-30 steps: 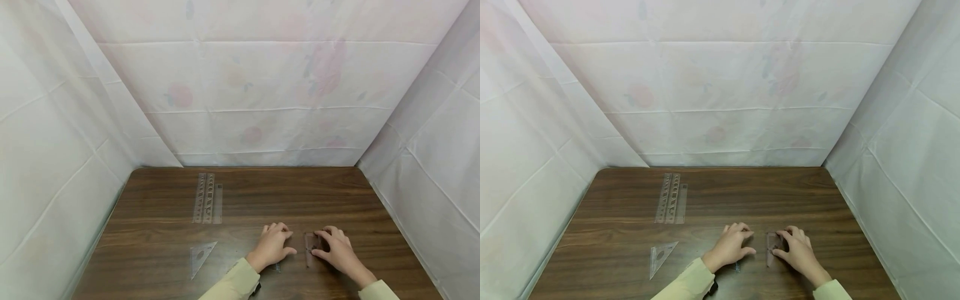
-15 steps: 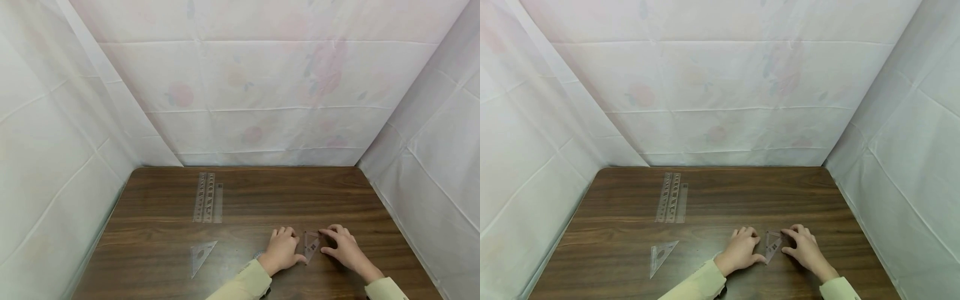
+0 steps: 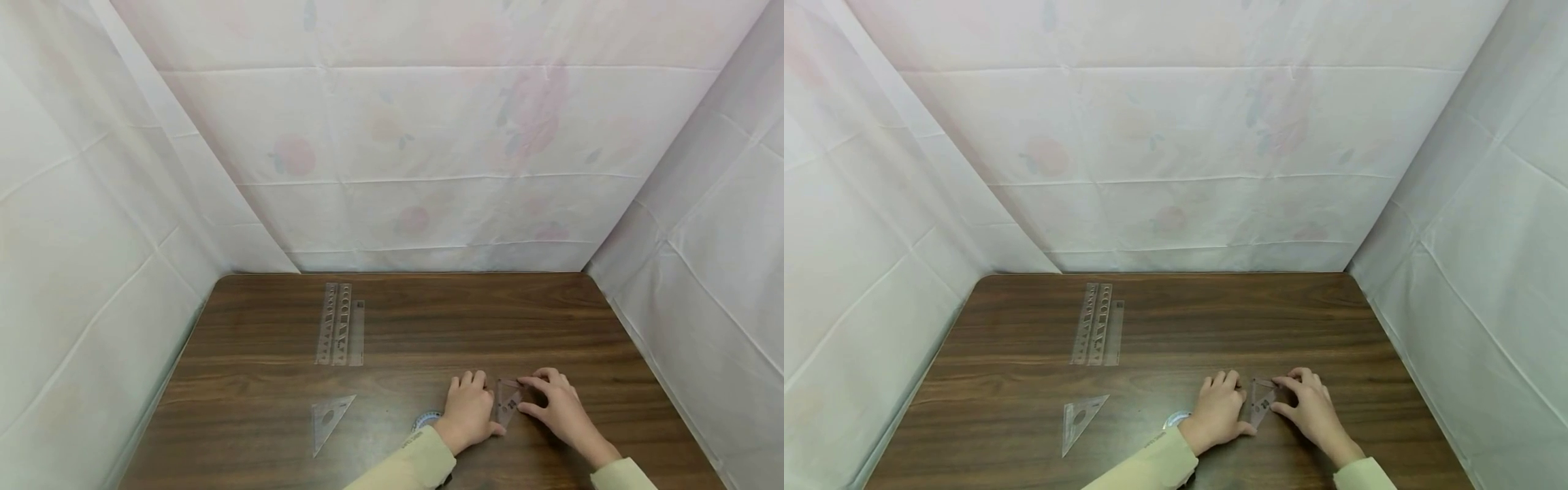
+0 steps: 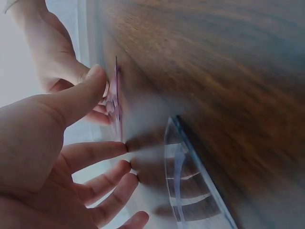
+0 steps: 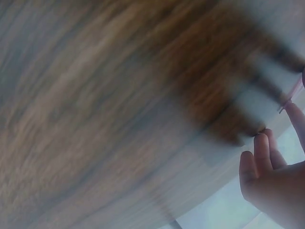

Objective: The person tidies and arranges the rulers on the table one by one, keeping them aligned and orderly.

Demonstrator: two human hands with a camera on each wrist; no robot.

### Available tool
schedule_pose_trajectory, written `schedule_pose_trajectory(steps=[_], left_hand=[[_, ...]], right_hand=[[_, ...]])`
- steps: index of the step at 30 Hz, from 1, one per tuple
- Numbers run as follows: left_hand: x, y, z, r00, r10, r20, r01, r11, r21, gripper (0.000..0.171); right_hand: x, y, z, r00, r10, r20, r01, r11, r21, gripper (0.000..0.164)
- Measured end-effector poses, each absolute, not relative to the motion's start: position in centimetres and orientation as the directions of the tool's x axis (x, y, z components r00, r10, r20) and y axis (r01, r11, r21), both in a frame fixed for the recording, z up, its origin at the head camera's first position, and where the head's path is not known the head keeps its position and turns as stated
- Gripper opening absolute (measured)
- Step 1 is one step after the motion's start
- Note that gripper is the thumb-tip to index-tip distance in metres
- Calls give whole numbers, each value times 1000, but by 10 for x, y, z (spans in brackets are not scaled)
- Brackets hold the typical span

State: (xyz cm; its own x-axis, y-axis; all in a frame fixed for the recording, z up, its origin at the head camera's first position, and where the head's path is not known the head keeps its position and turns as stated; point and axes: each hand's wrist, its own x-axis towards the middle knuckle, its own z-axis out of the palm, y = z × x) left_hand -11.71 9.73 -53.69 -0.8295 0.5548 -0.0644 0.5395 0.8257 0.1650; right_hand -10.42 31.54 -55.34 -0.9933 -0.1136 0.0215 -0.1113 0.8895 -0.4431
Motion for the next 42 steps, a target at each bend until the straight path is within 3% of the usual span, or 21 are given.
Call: schedule_pose_trajectory(steps=[6,16,22,35,42], left_hand=[[-119,101,-537,-840,540,-54,522,831,192,56],[-127,102,-539,-900,435,-13,395,829,397,54],[-134,97,-536,-890,454,32,431,817,383,53],[-154,79,-520,-872,463,157,480,750,455,43],[-167,66,-506,-852,500,156,513,738,438,43]], right_hand=[[-105,310,-556,-991,-119,64,-136,886,-443,44],[-105,303,-558,-992,-83,96,-119,873,-472,38],[-106,298,-558,-990,-73,122,-124,862,-491,36],[-118,280,-547,-948,-53,315,-212,841,-497,38],[-124,266,-535,-919,-66,389,-273,819,-505,42]])
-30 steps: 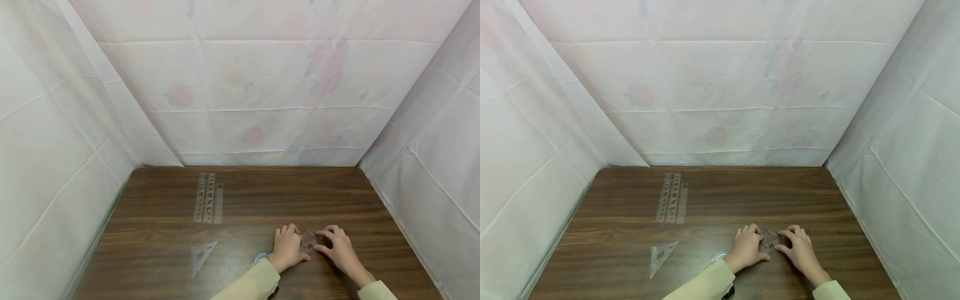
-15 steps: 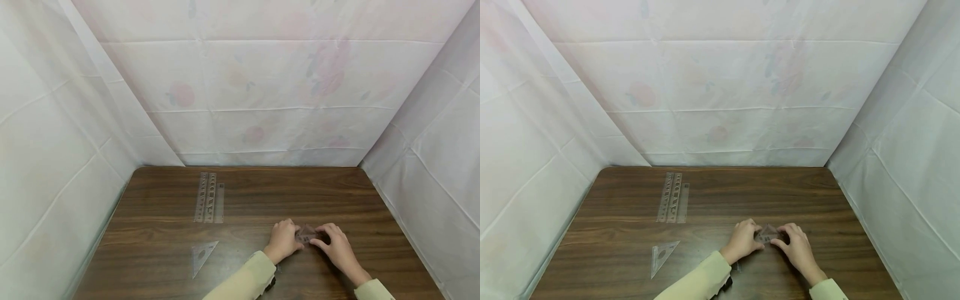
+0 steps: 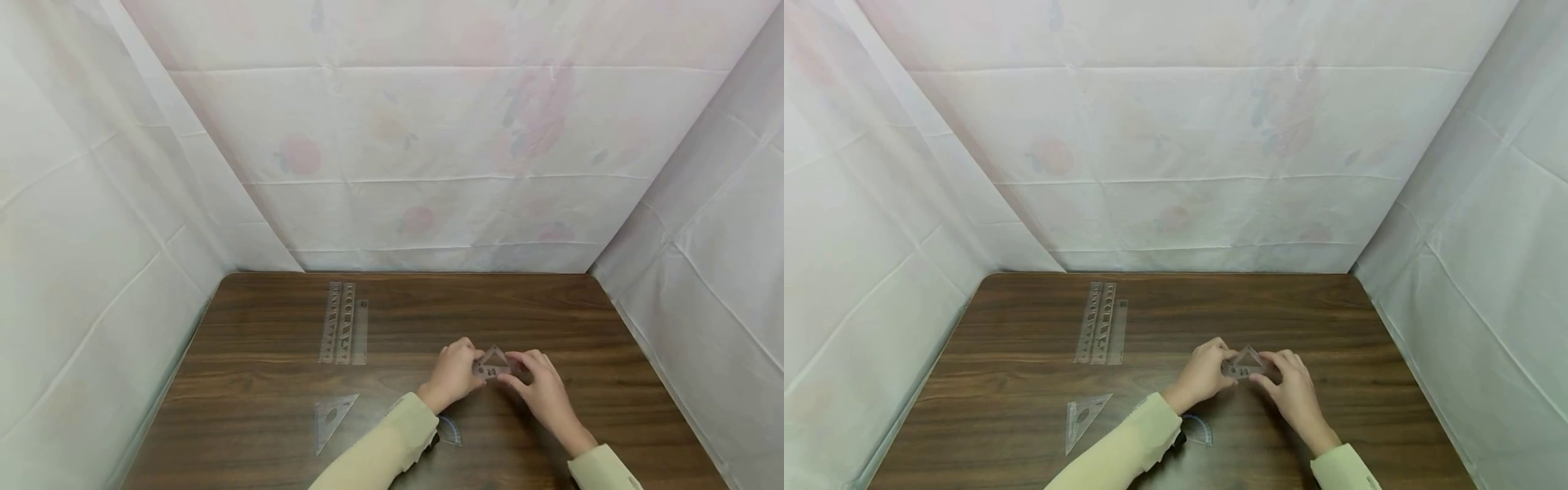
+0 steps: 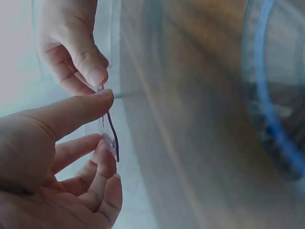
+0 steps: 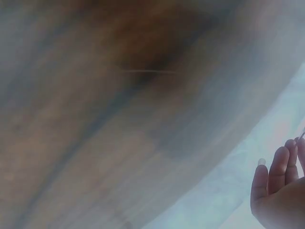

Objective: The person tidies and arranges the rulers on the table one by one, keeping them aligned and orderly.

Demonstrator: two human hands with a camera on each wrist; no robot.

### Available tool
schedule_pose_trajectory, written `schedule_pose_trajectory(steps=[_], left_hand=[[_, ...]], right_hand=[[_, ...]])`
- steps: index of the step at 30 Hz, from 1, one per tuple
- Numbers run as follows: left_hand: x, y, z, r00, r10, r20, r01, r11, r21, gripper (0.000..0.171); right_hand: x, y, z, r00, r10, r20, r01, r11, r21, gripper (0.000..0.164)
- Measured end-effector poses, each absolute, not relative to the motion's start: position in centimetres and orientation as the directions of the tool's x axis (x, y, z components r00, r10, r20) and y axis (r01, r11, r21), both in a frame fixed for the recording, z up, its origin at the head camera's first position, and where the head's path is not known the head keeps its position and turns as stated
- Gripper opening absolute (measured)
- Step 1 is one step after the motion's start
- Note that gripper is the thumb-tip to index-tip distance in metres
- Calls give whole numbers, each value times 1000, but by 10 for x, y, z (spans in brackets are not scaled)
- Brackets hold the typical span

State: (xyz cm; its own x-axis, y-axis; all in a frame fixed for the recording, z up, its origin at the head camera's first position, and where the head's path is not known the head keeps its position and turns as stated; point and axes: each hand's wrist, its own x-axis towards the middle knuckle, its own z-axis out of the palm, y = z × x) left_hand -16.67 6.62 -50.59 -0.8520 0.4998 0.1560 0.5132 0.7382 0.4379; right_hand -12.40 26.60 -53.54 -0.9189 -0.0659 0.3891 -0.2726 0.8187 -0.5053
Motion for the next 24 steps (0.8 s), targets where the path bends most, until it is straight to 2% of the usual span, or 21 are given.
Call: schedule_pose_trajectory(steps=[11,24], left_hand=[[-188,33,-476,-840,532,104,512,716,475,44],[-217,-12,-460,-823,568,28,499,697,515,45]], right_hand=[[-146,236,-519,-865,-47,500,-334,798,-502,43],[-168,190,-505,-907,-35,420,-289,776,-560,42]])
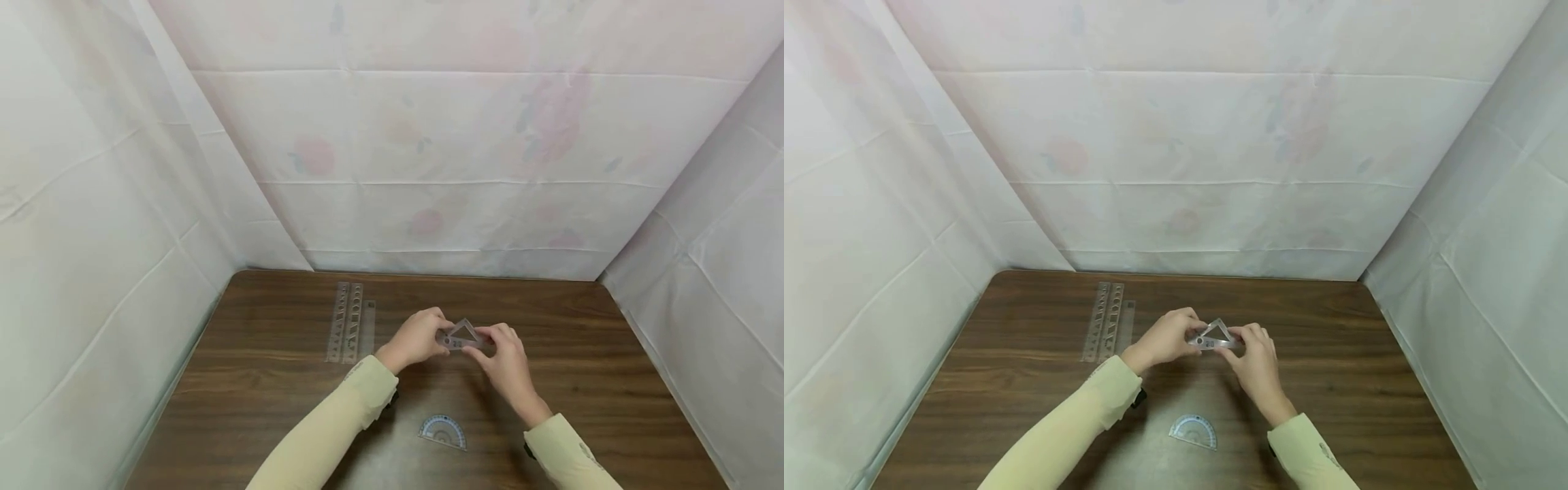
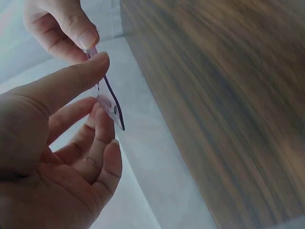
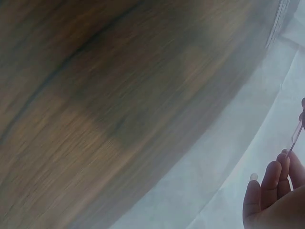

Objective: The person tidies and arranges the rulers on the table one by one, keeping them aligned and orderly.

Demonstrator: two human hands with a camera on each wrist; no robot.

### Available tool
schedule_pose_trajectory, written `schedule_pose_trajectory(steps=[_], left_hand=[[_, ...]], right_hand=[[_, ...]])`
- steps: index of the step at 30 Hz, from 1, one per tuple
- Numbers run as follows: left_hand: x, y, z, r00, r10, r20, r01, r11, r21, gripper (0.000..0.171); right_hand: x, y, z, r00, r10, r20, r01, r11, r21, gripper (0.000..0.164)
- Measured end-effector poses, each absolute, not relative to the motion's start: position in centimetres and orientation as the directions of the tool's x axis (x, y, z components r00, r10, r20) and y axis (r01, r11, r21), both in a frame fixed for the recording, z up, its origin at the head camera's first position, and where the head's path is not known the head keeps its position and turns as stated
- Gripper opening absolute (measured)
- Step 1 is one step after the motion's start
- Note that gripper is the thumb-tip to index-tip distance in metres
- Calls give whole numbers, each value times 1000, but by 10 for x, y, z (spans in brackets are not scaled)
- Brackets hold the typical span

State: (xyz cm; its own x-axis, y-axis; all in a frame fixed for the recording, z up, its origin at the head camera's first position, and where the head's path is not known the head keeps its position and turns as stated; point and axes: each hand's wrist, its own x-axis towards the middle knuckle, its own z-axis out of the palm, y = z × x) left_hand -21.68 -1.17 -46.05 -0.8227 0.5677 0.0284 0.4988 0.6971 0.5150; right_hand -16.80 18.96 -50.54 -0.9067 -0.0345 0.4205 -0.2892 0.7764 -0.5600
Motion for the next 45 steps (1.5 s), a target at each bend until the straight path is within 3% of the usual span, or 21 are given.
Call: schedule_pose_trajectory(steps=[19,38,45], left_hand=[[-253,-65,-479,-798,600,-56,458,664,591,44],[-250,-79,-506,-811,552,-196,339,715,611,45],[-249,-80,-515,-806,556,-204,348,722,598,44]], right_hand=[[-191,135,-517,-975,-9,223,-147,774,-615,38],[-192,117,-547,-991,-49,121,-109,820,-562,40],[-192,114,-554,-993,-62,104,-109,832,-544,40]])
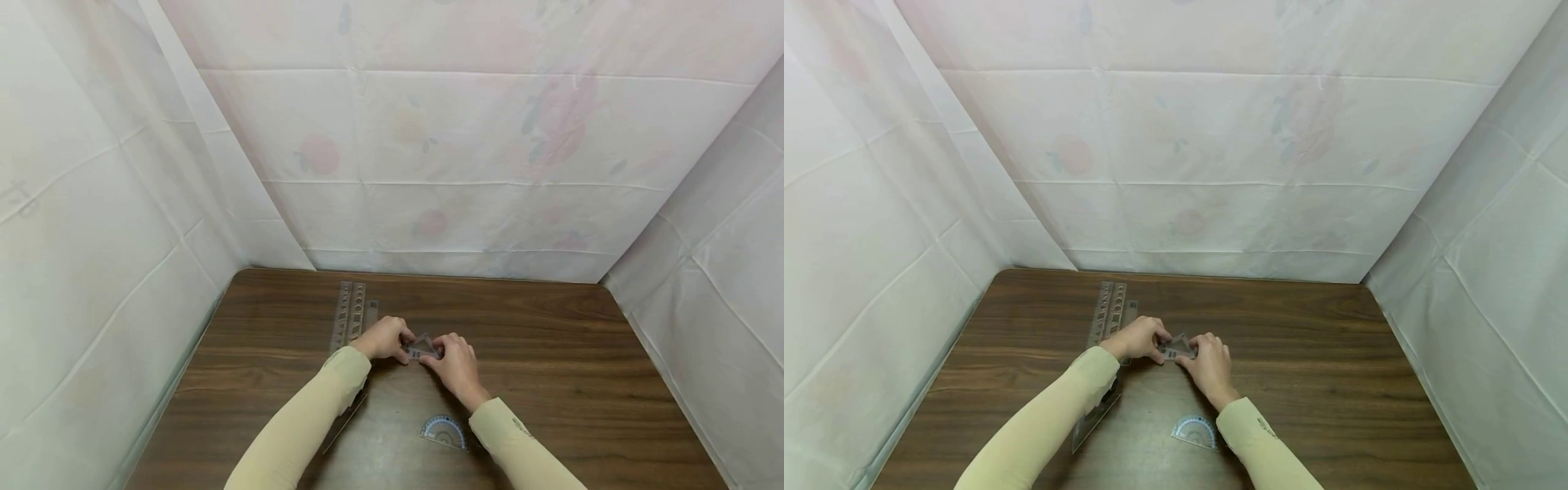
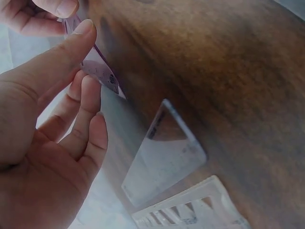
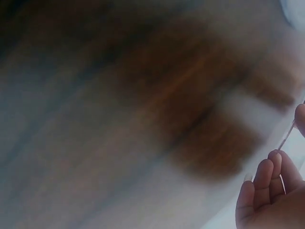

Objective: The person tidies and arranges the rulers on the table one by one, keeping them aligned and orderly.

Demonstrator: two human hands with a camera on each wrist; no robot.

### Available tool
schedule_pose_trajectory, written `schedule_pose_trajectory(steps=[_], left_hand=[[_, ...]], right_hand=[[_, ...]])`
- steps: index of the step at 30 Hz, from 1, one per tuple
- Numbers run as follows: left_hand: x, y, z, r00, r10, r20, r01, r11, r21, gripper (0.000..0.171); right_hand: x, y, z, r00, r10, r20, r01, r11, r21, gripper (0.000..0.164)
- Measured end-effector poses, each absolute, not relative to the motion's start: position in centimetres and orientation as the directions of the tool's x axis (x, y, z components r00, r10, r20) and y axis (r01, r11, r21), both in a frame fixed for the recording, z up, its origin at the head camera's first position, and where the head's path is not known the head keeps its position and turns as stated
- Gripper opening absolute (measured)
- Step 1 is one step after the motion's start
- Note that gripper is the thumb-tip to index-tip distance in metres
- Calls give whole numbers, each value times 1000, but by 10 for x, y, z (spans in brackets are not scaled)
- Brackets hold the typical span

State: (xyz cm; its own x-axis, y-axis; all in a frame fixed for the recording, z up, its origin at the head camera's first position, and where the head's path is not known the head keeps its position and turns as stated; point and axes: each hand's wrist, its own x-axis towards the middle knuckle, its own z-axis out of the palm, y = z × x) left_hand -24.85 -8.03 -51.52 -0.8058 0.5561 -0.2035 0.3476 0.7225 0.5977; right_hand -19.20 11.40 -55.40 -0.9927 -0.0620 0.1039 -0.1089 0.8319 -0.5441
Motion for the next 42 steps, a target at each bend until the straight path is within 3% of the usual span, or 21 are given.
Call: schedule_pose_trajectory(steps=[16,42], left_hand=[[-247,-81,-524,-803,566,-188,381,728,570,43],[-245,-81,-525,-800,573,-179,397,729,558,42]], right_hand=[[-193,112,-558,-991,-98,94,-131,871,-473,40],[-190,111,-553,-991,-106,77,-130,867,-481,38]])
